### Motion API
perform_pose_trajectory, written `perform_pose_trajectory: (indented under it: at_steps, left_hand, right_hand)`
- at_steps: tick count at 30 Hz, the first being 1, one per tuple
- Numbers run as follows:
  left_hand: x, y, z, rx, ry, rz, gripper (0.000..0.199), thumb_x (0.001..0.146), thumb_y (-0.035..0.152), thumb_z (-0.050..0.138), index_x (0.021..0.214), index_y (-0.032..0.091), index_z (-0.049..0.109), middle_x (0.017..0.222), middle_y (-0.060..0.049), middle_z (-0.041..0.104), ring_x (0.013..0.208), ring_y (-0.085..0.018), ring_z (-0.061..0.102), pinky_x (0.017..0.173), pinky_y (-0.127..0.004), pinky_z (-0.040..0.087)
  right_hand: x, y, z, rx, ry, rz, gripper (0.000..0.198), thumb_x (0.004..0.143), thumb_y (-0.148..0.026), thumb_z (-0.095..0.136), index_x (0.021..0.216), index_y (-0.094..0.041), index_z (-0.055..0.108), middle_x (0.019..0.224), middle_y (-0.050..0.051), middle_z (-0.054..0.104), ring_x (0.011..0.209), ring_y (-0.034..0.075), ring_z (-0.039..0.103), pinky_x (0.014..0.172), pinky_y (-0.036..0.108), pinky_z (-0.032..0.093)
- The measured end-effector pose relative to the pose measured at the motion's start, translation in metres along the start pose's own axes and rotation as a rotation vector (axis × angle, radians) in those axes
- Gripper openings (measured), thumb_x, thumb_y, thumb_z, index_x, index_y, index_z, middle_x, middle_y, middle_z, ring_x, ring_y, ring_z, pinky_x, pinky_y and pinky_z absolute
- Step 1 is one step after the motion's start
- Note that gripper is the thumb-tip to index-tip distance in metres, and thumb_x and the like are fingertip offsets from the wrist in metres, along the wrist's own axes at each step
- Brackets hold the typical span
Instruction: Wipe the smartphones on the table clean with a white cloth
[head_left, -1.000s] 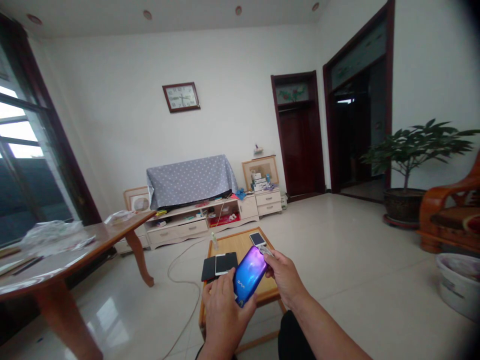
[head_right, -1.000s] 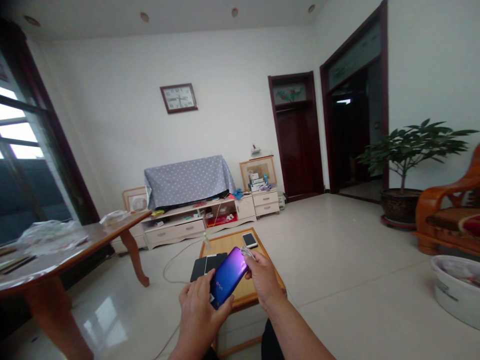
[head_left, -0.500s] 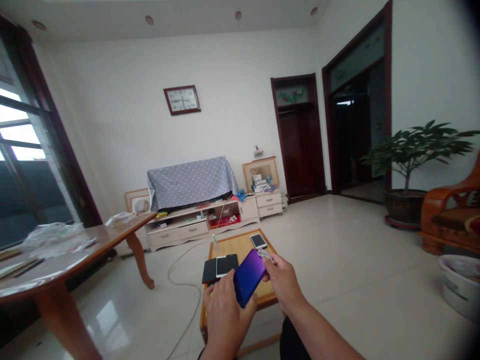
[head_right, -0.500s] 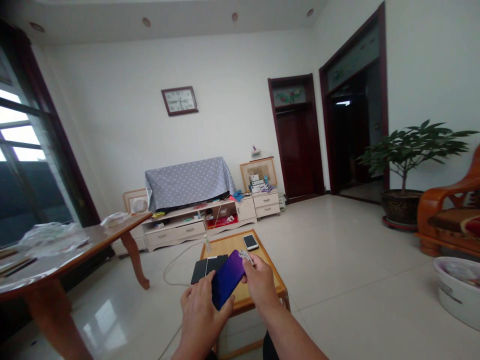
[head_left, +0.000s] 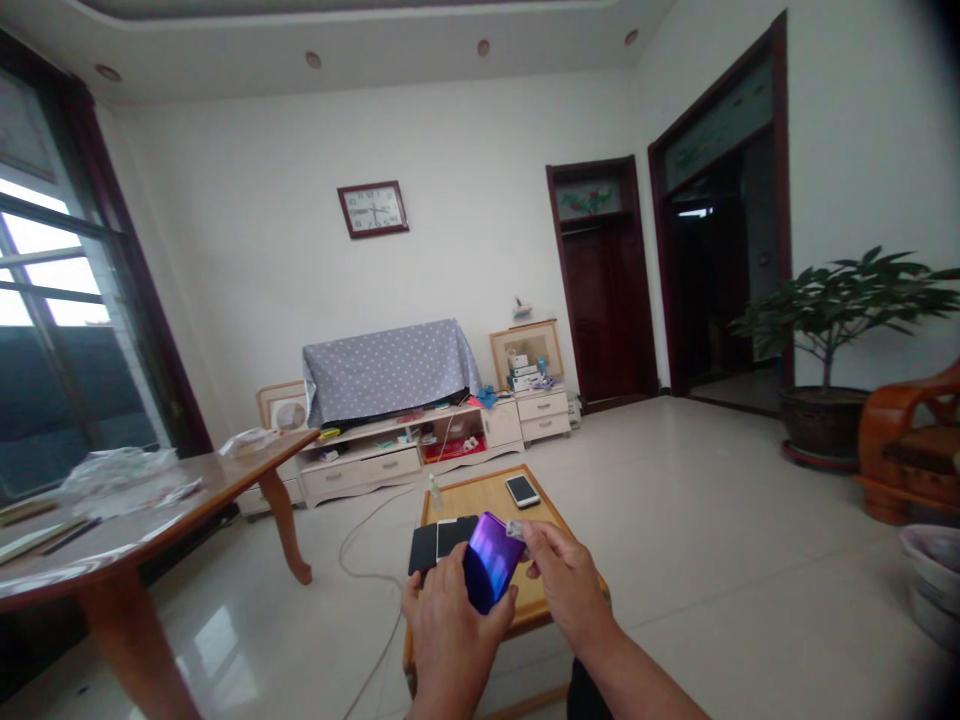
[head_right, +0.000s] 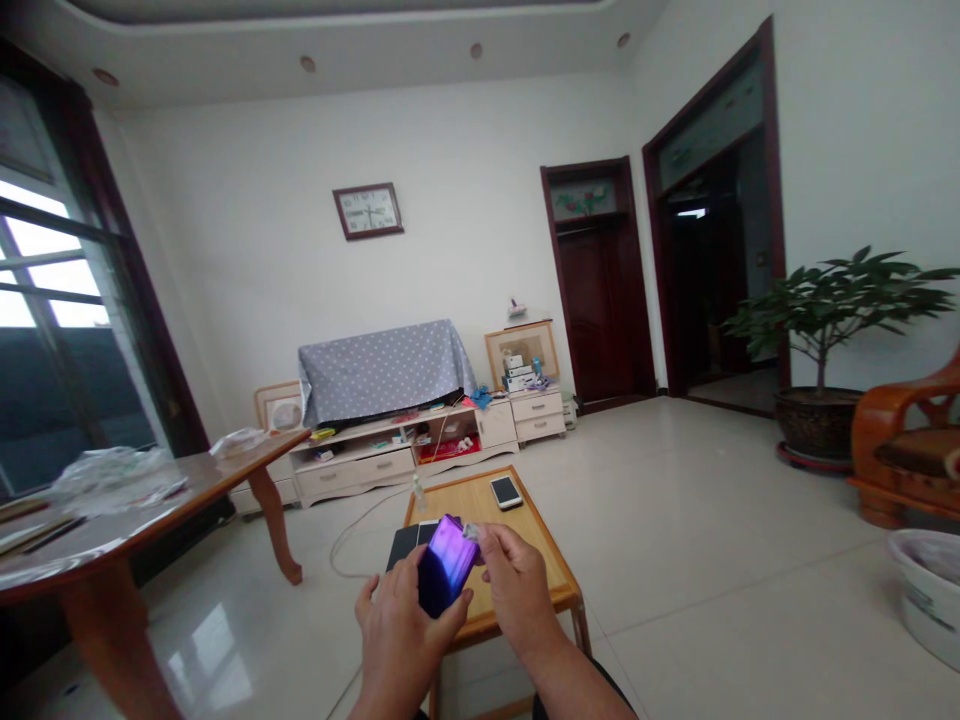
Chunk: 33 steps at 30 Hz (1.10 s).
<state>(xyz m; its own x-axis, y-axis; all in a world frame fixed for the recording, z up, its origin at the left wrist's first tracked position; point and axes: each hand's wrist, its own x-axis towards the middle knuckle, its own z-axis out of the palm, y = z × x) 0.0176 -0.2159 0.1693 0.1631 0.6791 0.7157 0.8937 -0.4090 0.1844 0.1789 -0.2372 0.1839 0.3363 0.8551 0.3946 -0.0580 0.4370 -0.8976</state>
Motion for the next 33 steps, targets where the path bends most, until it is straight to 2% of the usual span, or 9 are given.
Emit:
perform_pose_trajectory:
  at_steps: [4,10,16,20,25,28,31,33]
  left_hand:
    - [0.001,-0.003,-0.005,0.011,0.041,0.004,0.059,0.078,0.051,0.065,0.126,0.018,0.054,0.110,-0.011,0.071,0.102,-0.029,0.065,0.110,-0.054,0.024]
    - [-0.003,0.000,-0.009,-0.026,0.087,0.095,0.057,0.078,0.044,0.067,0.128,0.020,0.054,0.118,-0.011,0.070,0.107,-0.029,0.065,0.115,-0.055,0.019]
    - [-0.001,0.003,-0.015,-0.063,0.069,0.104,0.056,0.077,0.043,0.070,0.127,0.022,0.056,0.116,-0.010,0.071,0.108,-0.029,0.064,0.117,-0.057,0.014]
    - [-0.002,0.004,-0.016,-0.051,0.052,0.109,0.057,0.074,0.043,0.071,0.126,0.022,0.058,0.113,-0.009,0.072,0.105,-0.029,0.065,0.117,-0.058,0.013]
    - [-0.001,0.013,-0.018,-0.059,0.020,0.153,0.056,0.072,0.040,0.071,0.124,0.024,0.060,0.110,-0.008,0.072,0.102,-0.028,0.065,0.118,-0.058,0.010]
    - [0.002,0.010,-0.021,-0.054,0.003,0.127,0.055,0.072,0.040,0.072,0.124,0.023,0.060,0.109,-0.008,0.072,0.102,-0.029,0.065,0.118,-0.059,0.009]
    - [0.004,0.004,-0.024,-0.047,-0.023,0.096,0.056,0.072,0.040,0.072,0.124,0.023,0.059,0.110,-0.008,0.072,0.103,-0.029,0.064,0.117,-0.059,0.009]
    - [0.004,0.004,-0.025,-0.051,-0.026,0.095,0.055,0.072,0.040,0.072,0.124,0.023,0.059,0.109,-0.007,0.071,0.103,-0.029,0.064,0.117,-0.059,0.009]
  right_hand:
    - [-0.002,-0.001,0.003,0.001,0.014,0.019,0.044,0.085,-0.056,0.065,0.105,-0.018,0.072,0.094,0.009,0.074,0.080,0.023,0.065,0.063,0.029,0.048]
    - [0.004,-0.011,0.007,0.041,0.016,0.039,0.030,0.081,-0.047,0.070,0.085,-0.017,0.067,0.078,0.003,0.068,0.071,0.017,0.059,0.065,0.026,0.045]
    - [0.007,-0.008,0.004,0.070,-0.005,0.093,0.023,0.077,-0.040,0.071,0.081,-0.020,0.060,0.074,-0.001,0.065,0.069,0.016,0.057,0.065,0.025,0.043]
    - [0.005,0.001,0.002,-0.004,-0.006,0.096,0.021,0.076,-0.038,0.069,0.077,-0.021,0.057,0.069,-0.002,0.062,0.067,0.016,0.055,0.064,0.025,0.042]
    - [0.011,-0.003,0.001,-0.118,0.024,0.068,0.015,0.079,-0.034,0.065,0.079,-0.021,0.059,0.073,-0.001,0.064,0.069,0.017,0.056,0.064,0.026,0.043]
    - [0.009,0.002,-0.002,-0.254,0.016,-0.018,0.009,0.080,-0.030,0.062,0.077,-0.021,0.061,0.082,0.001,0.068,0.077,0.019,0.060,0.070,0.029,0.045]
    - [0.003,0.013,-0.006,-0.450,0.030,-0.203,0.005,0.078,-0.025,0.062,0.074,-0.022,0.062,0.094,0.004,0.069,0.092,0.023,0.061,0.083,0.033,0.046]
    - [0.001,0.015,-0.008,-0.580,0.053,-0.300,0.005,0.078,-0.022,0.062,0.073,-0.023,0.063,0.093,0.005,0.068,0.094,0.024,0.060,0.086,0.035,0.045]
